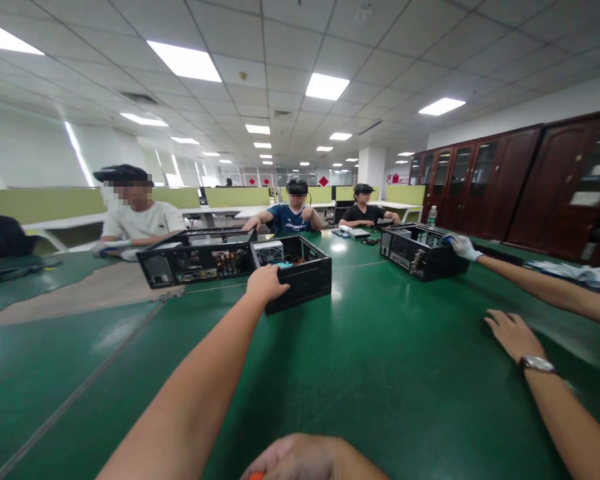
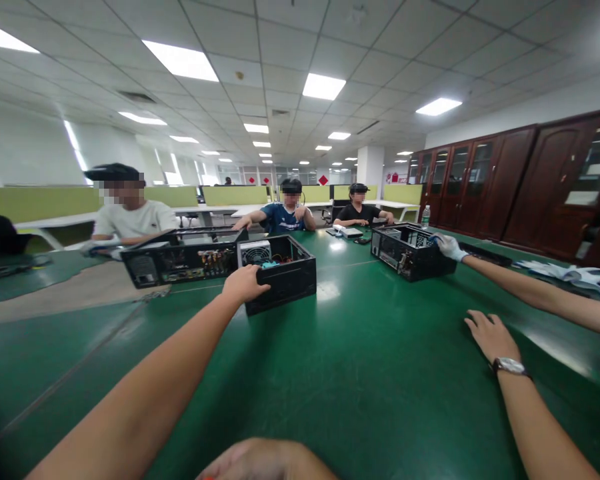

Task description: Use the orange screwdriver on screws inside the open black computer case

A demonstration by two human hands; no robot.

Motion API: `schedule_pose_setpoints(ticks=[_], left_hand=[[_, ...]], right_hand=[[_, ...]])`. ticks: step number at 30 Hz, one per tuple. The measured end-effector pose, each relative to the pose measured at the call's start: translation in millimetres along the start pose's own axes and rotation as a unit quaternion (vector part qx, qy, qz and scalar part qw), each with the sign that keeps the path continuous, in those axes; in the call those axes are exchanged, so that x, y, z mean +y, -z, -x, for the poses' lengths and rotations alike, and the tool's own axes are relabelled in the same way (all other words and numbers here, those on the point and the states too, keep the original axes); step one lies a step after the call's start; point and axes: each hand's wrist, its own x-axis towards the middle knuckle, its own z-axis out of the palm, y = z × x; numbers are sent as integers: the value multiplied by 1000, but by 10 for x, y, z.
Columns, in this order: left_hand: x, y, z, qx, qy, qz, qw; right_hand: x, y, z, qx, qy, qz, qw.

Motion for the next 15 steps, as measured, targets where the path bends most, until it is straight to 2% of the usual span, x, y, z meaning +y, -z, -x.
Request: schedule_pose_setpoints(ticks=[5, 8, 10, 12, 15], left_hand=[[101, 278, 625, 15, 11, -10, 1000], [175, 617, 1191, -6, 3, -10, 1000], [220, 925, 1647, -48, -4, -6, 999], [241, 1240, 2134, -113, -13, 0, 994], [211, 1530, 2803, -176, -56, 56, 981]], right_hand=[[-191, -113, 34, 11, -9, 27, 1000], [-372, -199, -1, 7, 2, 33, 999], [-525, -361, -61, -1, 12, 37, 999], [-705, -701, -146, -5, 20, 36, 999], [-1021, -1524, -295, 12, 35, -2, 999]])
